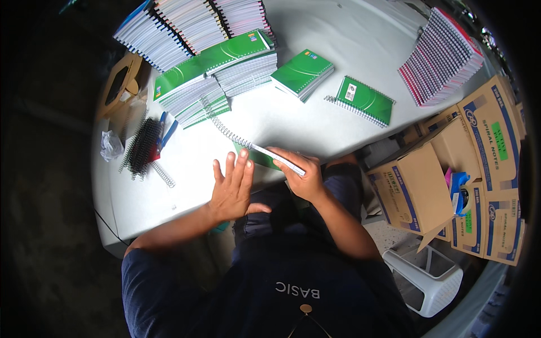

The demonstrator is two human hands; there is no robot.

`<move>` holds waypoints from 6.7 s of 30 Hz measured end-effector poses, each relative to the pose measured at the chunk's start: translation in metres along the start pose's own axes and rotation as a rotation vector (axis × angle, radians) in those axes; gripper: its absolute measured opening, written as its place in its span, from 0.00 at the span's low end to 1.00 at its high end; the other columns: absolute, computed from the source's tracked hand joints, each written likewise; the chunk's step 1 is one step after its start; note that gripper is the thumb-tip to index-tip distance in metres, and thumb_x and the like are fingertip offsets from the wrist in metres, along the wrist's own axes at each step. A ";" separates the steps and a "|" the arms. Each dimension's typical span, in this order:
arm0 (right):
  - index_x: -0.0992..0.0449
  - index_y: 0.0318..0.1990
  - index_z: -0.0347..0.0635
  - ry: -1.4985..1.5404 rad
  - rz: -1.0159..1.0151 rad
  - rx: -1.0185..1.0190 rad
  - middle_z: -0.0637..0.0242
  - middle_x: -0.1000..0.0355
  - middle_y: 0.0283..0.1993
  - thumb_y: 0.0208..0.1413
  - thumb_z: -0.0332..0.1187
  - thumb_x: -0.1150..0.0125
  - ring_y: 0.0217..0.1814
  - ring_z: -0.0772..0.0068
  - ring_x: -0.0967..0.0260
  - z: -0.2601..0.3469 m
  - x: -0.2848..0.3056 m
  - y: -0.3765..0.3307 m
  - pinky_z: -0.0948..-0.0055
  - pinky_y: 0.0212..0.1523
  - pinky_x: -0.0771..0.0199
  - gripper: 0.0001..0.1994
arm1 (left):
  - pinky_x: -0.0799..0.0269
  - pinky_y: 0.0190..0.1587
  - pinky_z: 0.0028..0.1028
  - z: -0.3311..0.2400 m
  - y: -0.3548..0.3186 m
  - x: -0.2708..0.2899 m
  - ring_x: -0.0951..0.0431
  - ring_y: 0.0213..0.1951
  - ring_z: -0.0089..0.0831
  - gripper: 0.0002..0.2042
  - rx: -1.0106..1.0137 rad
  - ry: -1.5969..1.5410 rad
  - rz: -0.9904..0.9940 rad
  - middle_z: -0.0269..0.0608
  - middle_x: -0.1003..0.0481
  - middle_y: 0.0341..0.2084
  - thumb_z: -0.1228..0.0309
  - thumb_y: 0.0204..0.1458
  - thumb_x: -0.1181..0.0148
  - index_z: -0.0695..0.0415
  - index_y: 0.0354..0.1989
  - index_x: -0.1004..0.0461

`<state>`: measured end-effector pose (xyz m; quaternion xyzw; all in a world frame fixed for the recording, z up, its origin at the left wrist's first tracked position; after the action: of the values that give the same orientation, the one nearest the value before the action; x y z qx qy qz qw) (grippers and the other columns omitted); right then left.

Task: The person manually threads a plastic spiral through the punched holes of small green notebooks and folds the end of the wire to secure the binding.

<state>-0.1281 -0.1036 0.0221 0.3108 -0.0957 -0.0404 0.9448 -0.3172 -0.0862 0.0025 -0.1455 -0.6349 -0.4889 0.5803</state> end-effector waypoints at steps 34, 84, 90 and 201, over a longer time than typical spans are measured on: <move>0.28 0.49 0.40 0.165 0.072 -0.140 0.54 0.25 0.42 0.45 0.25 0.40 0.42 0.55 0.25 -0.012 -0.015 -0.003 0.68 0.40 0.25 0.20 | 0.55 0.57 0.62 -0.046 0.026 0.013 0.51 0.60 0.69 0.45 -0.166 -0.363 -0.015 0.68 0.46 0.58 0.37 0.46 0.52 0.67 0.61 0.47; 0.40 0.59 0.29 -0.212 -0.962 0.047 0.51 0.39 0.60 0.62 0.35 0.55 0.64 0.60 0.44 -0.033 0.145 0.017 0.66 0.63 0.48 0.22 | 0.33 0.49 0.41 -0.002 0.201 -0.039 0.27 0.47 0.48 0.18 0.185 -0.042 -0.065 0.53 0.27 0.47 0.68 0.53 0.45 0.64 0.50 0.30; 0.40 0.60 0.41 -0.561 -0.181 0.092 0.55 0.41 0.62 0.44 0.27 0.36 0.64 0.50 0.43 0.009 0.041 0.024 0.60 0.61 0.42 0.33 | 0.33 0.47 0.24 -0.018 0.141 0.030 0.28 0.41 0.23 0.16 0.716 -1.437 -0.028 0.41 0.25 0.39 0.69 0.62 0.55 0.70 0.51 0.32; 0.24 0.46 0.38 0.166 0.149 -0.151 0.58 0.23 0.41 0.51 0.22 0.41 0.40 0.68 0.24 -0.010 0.003 0.006 0.75 0.41 0.27 0.13 | 0.53 0.60 0.47 0.047 0.063 0.076 0.38 0.57 0.45 0.29 0.344 -0.250 0.009 0.49 0.35 0.52 0.56 0.48 0.39 0.58 0.55 0.38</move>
<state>-0.1232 -0.0934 0.0187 0.2332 -0.0368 0.0486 0.9705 -0.3199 -0.0479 0.1049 -0.1065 -0.7753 -0.3488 0.5156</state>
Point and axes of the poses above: each hand's wrist, its own y-axis towards the middle knuckle, its own x-axis out of the back of the hand, z = x × y, the point moved 3 cm from there along y, towards the middle knuckle
